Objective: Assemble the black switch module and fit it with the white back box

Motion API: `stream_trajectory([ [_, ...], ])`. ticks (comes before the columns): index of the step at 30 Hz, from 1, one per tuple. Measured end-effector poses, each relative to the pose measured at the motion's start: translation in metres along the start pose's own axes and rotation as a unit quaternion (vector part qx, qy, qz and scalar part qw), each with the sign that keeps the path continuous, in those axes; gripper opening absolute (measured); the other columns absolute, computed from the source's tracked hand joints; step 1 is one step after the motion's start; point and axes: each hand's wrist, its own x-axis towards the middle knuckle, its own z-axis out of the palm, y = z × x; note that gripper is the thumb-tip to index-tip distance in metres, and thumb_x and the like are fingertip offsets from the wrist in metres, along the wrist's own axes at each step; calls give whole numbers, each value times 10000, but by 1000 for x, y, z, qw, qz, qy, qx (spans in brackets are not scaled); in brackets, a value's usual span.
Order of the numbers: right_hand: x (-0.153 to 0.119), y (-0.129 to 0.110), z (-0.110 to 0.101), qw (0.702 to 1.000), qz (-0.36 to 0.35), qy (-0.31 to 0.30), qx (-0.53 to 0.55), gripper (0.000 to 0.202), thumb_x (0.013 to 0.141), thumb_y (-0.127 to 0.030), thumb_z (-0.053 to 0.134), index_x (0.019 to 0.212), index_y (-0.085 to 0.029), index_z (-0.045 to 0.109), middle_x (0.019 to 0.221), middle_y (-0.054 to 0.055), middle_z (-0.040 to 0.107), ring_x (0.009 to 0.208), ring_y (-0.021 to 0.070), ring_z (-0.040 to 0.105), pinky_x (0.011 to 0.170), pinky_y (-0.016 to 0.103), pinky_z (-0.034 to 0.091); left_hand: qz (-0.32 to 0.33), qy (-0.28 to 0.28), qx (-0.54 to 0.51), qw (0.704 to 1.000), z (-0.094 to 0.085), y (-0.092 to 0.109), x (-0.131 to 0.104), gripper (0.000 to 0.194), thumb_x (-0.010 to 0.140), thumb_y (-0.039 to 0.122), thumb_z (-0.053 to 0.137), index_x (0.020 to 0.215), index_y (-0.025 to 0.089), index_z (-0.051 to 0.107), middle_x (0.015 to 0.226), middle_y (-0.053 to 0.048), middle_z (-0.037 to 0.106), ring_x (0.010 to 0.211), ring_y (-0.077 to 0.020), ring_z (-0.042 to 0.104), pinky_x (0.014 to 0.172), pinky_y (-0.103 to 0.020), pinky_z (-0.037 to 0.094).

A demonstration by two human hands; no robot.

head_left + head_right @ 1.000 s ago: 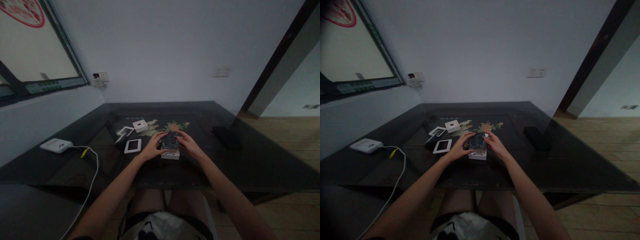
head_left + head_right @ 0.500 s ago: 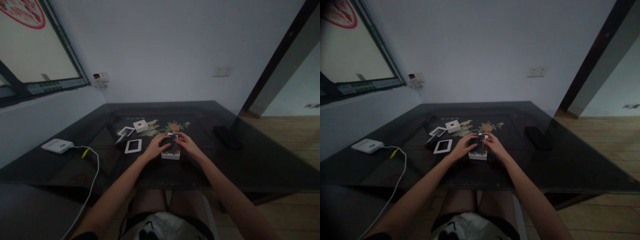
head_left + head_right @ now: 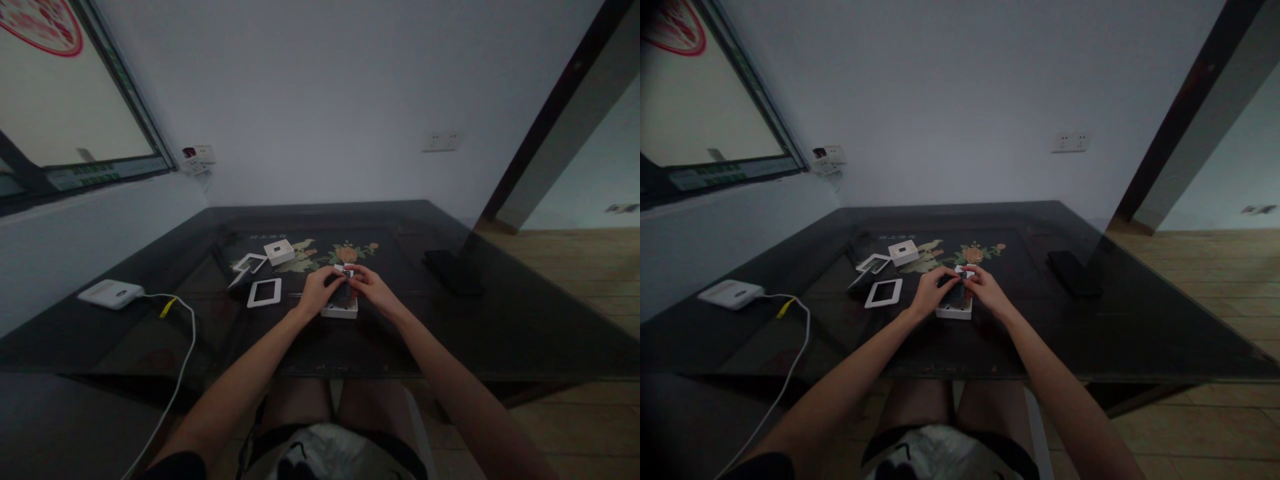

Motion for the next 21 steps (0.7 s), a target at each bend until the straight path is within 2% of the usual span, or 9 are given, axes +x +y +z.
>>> stream_trajectory([
  [3, 0, -2, 1, 1000, -1, -2, -17, 406, 718, -340, 661, 1075, -176, 559, 586, -60, 545, 536, 123, 555, 564, 262, 446, -45, 9, -68, 997, 0, 0, 1, 116, 830, 269, 610, 830, 165, 662, 840, -41, 698, 828, -174, 646, 799, -290, 480],
  [6, -1, -2, 2, 999, -12, -2, -46, 361, 718, -351, 663, 1020, -166, 592, 591, -51, 552, 534, 122, 557, 566, 265, 453, -92, 31, -181, 979, -4, -5, 6, 147, 816, 292, 616, 842, 148, 634, 837, -52, 694, 821, -171, 651, 803, -298, 491],
  [11, -1, -1, 5, 997, -32, 12, -65, 375, 672, -334, 714, 988, -180, 581, 617, -64, 527, 516, 111, 549, 504, 242, 445, -239, 67, -333, 910, -23, -27, 10, 173, 785, 230, 619, 934, 143, 604, 769, -24, 648, 698, -123, 631, 686, -252, 502],
  [14, -2, -1, 7, 998, -25, 19, -56, 346, 673, -306, 705, 970, -191, 569, 647, -67, 509, 508, 102, 555, 482, 237, 470, -329, 32, -368, 869, -34, -37, 8, 160, 756, 141, 604, 914, 127, 605, 682, 4, 580, 588, -80, 566, 569, -195, 453],
  [16, -3, -2, 9, 999, -10, 22, -42, 342, 675, -290, 692, 977, -202, 558, 702, -58, 511, 492, 99, 567, 472, 255, 504, -362, -8, -378, 852, -38, -39, 7, 125, 743, 116, 599, 868, 115, 601, 614, 23, 520, 522, -62, 501, 493, -168, 389],
  [19, -5, -4, 11, 1000, 0, 18, -20, 346, 681, -284, 678, 995, -216, 550, 781, -43, 502, 484, 100, 581, 461, 284, 539, -369, -56, -373, 849, -40, -39, 6, 90, 757, 173, 623, 818, 117, 587, 543, 56, 416, 445, -43, 391, 420, -154, 267],
  [21, -5, -5, 11, 1000, -12, 19, -13, 333, 686, -285, 676, 990, -218, 557, 817, -32, 495, 504, 97, 581, 467, 287, 550, -359, -68, -361, 858, -40, -39, 5, 153, 765, 253, 651, 766, 134, 556, 535, 69, 373, 421, -34, 335, 407, -158, 206],
])
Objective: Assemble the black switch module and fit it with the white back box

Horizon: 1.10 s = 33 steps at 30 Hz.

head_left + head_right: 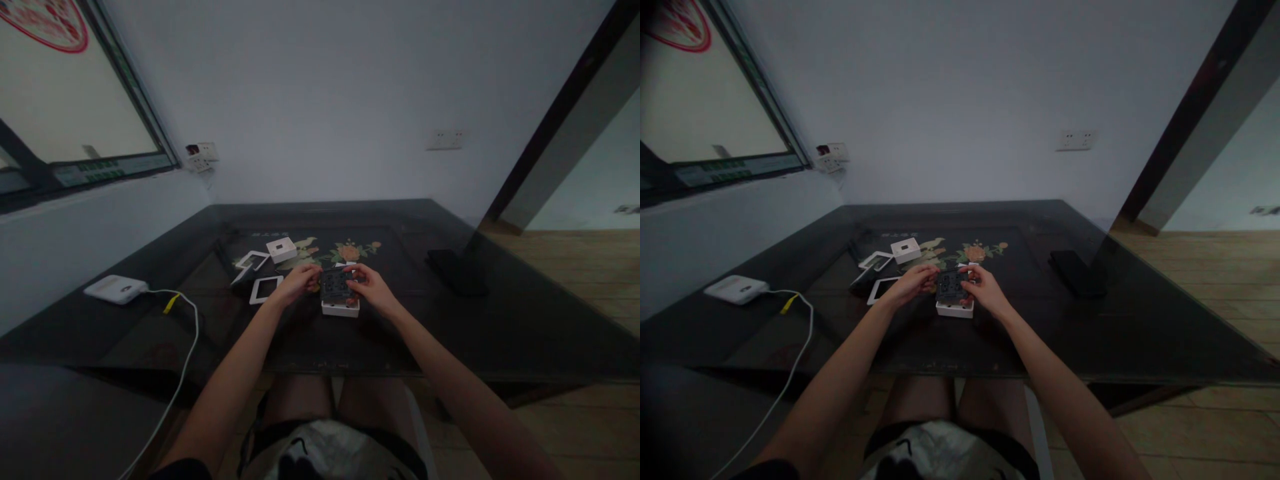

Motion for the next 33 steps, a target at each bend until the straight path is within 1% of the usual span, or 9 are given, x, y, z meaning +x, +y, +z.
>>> stream_trajectory([
  [4, 1, -2, -2, 999, -43, 27, 13, 314, 706, -306, 677, 990, -220, 573, 908, 3, 513, 608, 112, 592, 505, 288, 569, 14, -5, 27, 1000, 1, 1, -3, 344, 740, 429, 687, 698, 159, 478, 564, 64, 374, 427, -31, 304, 412, -173, 146],
  [8, 1, -5, -5, 996, -77, 53, 15, 302, 721, -330, 675, 988, -225, 581, 1028, 36, 548, 729, 145, 603, 532, 278, 573, 16, -62, 51, 997, 7, 4, -8, 454, 710, 570, 668, 715, 144, 511, 586, 58, 378, 453, -32, 283, 427, -189, 127],
  [10, 1, -5, -5, 994, -88, 58, 6, 299, 719, -333, 680, 982, -224, 589, 1055, 39, 552, 767, 151, 600, 537, 262, 568, 29, -68, 64, 995, 9, 5, -10, 477, 698, 592, 668, 731, 134, 537, 578, 62, 368, 461, -34, 269, 434, -195, 126],
  [15, 0, -5, -4, 996, -77, 54, -1, 332, 715, -356, 679, 1002, -224, 579, 1060, 42, 549, 723, 145, 596, 550, 287, 573, 52, -31, 74, 995, 9, 4, -8, 457, 648, 543, 734, 767, 124, 596, 543, 71, 368, 456, -37, 257, 443, -206, 140],
  [21, -2, -10, -3, 996, -73, 56, -21, 322, 726, -366, 660, 999, -227, 561, 1034, 45, 555, 730, 154, 597, 564, 280, 562, 45, -52, 40, 997, 10, 2, -8, 402, 665, 484, 747, 743, 121, 593, 554, 65, 361, 452, -31, 269, 417, -193, 134],
  [23, -2, -11, -3, 995, -77, 56, -22, 312, 733, -362, 655, 999, -227, 560, 1028, 43, 551, 737, 154, 598, 575, 281, 562, 42, -47, 29, 998, 11, 1, -7, 399, 647, 469, 763, 743, 120, 594, 554, 68, 366, 450, -26, 271, 413, -186, 139],
  [29, -2, -9, -3, 996, -79, 47, -23, 301, 735, -343, 650, 997, -224, 561, 1055, 48, 529, 725, 152, 599, 540, 286, 556, 55, -9, 8, 998, 13, -3, -2, 413, 590, 412, 807, 799, 112, 616, 568, 68, 440, 439, -15, 312, 426, -179, 186],
  [33, -1, -8, -3, 996, -75, 50, -26, 314, 732, -347, 650, 1006, -223, 559, 1076, 55, 538, 723, 157, 604, 536, 291, 553, 53, 21, 13, 998, 12, -4, -1, 428, 582, 376, 813, 857, 114, 616, 628, 35, 544, 450, -23, 387, 424, -178, 211],
])
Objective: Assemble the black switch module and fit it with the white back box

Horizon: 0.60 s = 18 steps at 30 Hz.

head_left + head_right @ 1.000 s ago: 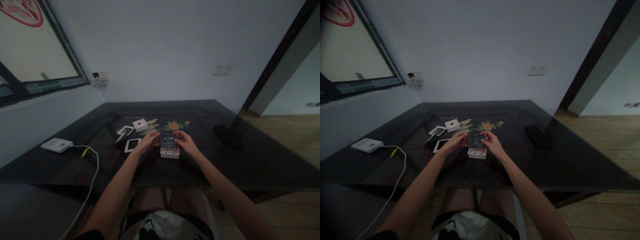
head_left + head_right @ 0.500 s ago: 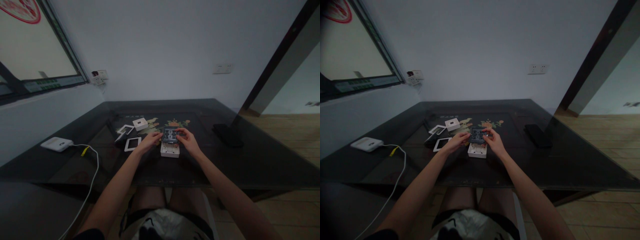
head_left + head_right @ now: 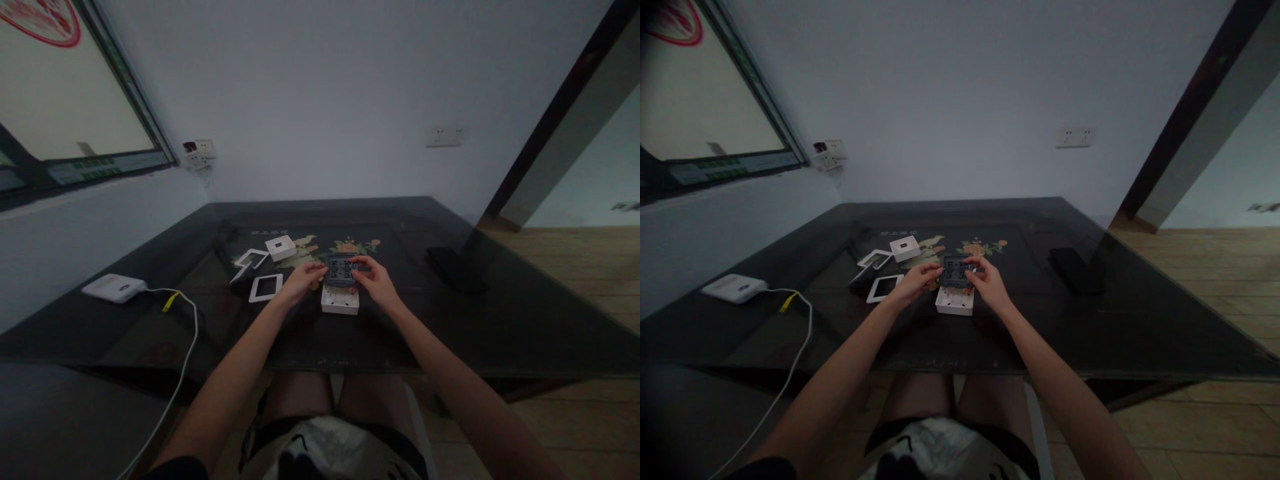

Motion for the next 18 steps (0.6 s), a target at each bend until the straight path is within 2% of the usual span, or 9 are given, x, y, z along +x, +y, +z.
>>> stream_trajectory([
  [6, 1, 2, -1, 1000, -6, 6, -30, 296, 740, -341, 623, 1004, -222, 566, 1054, 51, 573, 725, 154, 611, 580, 287, 548, -3, 20, -5, 1000, -2, 2, -1, 484, 548, 302, 831, 932, 149, 579, 807, -30, 654, 507, -47, 481, 432, -169, 241],
  [10, 2, 4, -1, 999, -18, 9, -43, 282, 748, -332, 614, 1002, -220, 569, 1077, 52, 563, 720, 147, 615, 567, 278, 546, 33, 22, 30, 999, -1, 1, -2, 520, 567, 266, 813, 994, 174, 532, 826, -25, 658, 590, -88, 559, 490, -179, 330],
  [14, 1, 6, 0, 999, -1, 12, -45, 284, 744, -337, 617, 997, -217, 571, 1038, 52, 566, 668, 148, 616, 546, 306, 562, 111, 42, 131, 984, 2, -3, -2, 447, 626, 239, 766, 984, 193, 502, 797, 11, 649, 531, -62, 485, 516, -185, 335],
  [18, 1, 7, 1, 999, 4, 17, -49, 288, 734, -345, 622, 988, -216, 578, 1024, 59, 571, 650, 153, 617, 523, 306, 556, 158, 51, 210, 964, 4, -4, -3, 343, 670, 206, 716, 953, 193, 523, 806, 17, 646, 503, -60, 418, 513, -193, 305],
])
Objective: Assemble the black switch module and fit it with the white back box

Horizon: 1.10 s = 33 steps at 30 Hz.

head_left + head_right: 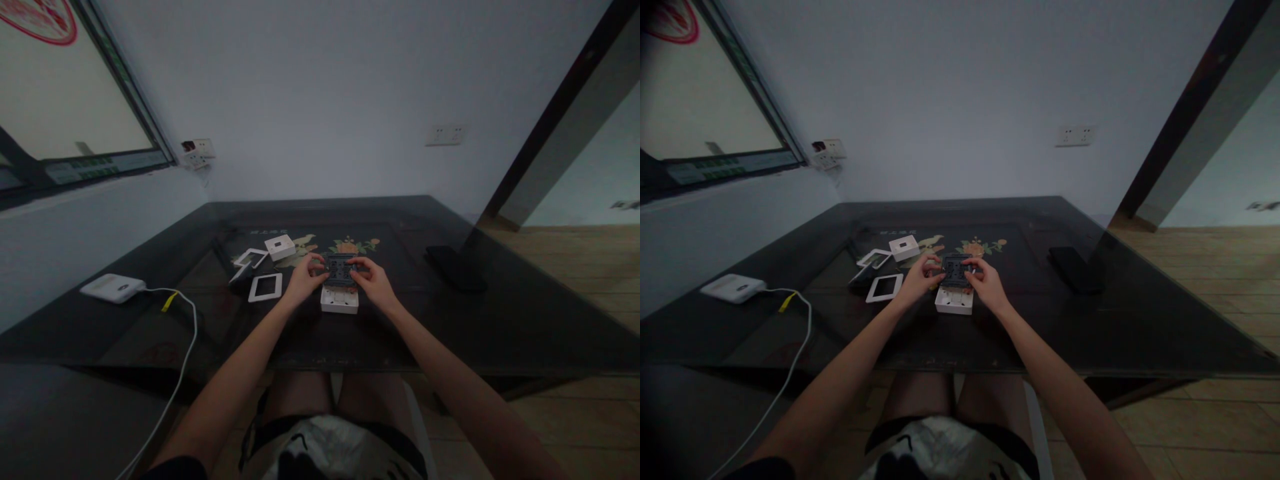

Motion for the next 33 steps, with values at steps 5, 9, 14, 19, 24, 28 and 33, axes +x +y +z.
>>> stream_trajectory([
  [5, 0, 0, 0, 1000, 3, -6, 0, 290, 741, -350, 617, 996, -217, 578, 1051, 68, 577, 680, 167, 628, 542, 317, 565, 54, 20, 62, 996, 3, 0, -2, 180, 740, 207, 650, 913, 191, 605, 823, -2, 644, 581, -105, 469, 572, -219, 323],
  [9, 0, 0, 0, 1000, -4, -1, -8, 283, 740, -344, 614, 993, -220, 590, 1068, 62, 583, 689, 166, 635, 547, 309, 564, 74, 31, 102, 992, 5, 1, -4, 103, 786, 217, 610, 885, 195, 629, 834, -4, 646, 580, -118, 468, 583, -228, 327],
  [14, 0, 0, 1, 1000, 3, -4, -2, 297, 727, -346, 629, 994, -220, 605, 1002, 62, 596, 662, 174, 634, 534, 323, 563, 115, 63, 205, 970, 4, 8, -9, 90, 839, 240, 573, 905, 213, 627, 920, -27, 588, 656, -135, 502, 637, -243, 365],
  [19, 0, 1, 2, 1000, 9, 6, 3, 299, 717, -345, 637, 983, -211, 606, 955, 60, 609, 628, 175, 629, 522, 337, 559, 134, 77, 240, 958, 7, 14, -14, 109, 870, 234, 530, 941, 217, 610, 992, -56, 547, 894, -194, 537, 770, -274, 396],
  [24, 0, 1, 2, 1000, 14, 5, 5, 304, 719, -358, 641, 984, -213, 601, 994, 64, 621, 644, 177, 633, 522, 333, 561, 120, 73, 206, 968, -5, 4, -1, 93, 859, 223, 529, 927, 201, 589, 859, -37, 575, 754, -170, 511, 718, -271, 386],
  [28, 0, 0, 1, 1000, 14, 18, 6, 289, 728, -341, 632, 981, -205, 598, 1021, 75, 607, 638, 177, 640, 513, 334, 562, 80, 101, 259, 957, -45, -17, 23, 59, 779, 153, 587, 820, 190, 607, 744, -18, 547, 703, -165, 483, 675, -263, 352],
  [33, 2, 2, -1, 1000, 5, 23, 11, 267, 733, -327, 627, 969, -204, 607, 1015, 70, 625, 645, 174, 648, 510, 315, 562, 20, 120, 327, 937, -98, -43, 38, 104, 685, 100, 657, 668, 193, 613, 620, -4, 475, 630, -166, 443, 647, -279, 334],
])
